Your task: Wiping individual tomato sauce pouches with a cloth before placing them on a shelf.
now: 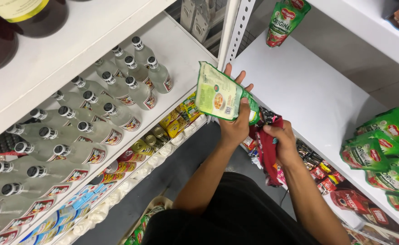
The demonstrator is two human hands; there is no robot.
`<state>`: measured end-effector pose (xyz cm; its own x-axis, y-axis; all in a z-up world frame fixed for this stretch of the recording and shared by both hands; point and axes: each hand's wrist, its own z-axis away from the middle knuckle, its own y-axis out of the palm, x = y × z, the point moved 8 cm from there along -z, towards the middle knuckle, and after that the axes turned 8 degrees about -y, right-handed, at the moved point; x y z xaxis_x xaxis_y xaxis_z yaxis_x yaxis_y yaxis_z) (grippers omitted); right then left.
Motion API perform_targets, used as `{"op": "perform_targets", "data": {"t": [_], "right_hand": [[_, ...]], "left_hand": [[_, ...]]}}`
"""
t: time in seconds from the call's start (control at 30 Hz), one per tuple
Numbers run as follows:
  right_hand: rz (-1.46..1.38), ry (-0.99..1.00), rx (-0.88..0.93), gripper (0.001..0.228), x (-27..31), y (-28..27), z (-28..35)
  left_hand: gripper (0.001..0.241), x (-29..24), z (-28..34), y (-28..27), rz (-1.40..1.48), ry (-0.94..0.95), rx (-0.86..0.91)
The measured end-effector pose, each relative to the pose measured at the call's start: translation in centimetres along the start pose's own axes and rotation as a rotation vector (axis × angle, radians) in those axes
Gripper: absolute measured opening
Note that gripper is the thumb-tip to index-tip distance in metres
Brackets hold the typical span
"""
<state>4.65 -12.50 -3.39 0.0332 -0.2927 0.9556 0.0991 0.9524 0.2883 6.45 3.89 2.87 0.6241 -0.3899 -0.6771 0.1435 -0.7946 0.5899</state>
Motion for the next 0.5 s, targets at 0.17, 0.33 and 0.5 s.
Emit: {"op": "perform_targets", "data": {"t": [0.17, 0.33, 0.5], "right_hand": [[-0.124, 0.105, -0.069, 0.029, -2.0, -2.1, -2.0], [-0.055, -0.035, -0.003, 0.026, -0.5, -0.3, -0.3], [0.008, -0.174, -0.074, 0.030, 1.9, -2.5, -1.0]], "left_hand": [[0.073, -0.2, 0.1, 0.6, 0.022, -0.029, 0.017], [0.076, 0.9, -0.1, 0.0, -0.035, -0.040, 0.028], [0.070, -0.4, -0.5, 0.4, 0.094, -0.166, 0.066]]}}
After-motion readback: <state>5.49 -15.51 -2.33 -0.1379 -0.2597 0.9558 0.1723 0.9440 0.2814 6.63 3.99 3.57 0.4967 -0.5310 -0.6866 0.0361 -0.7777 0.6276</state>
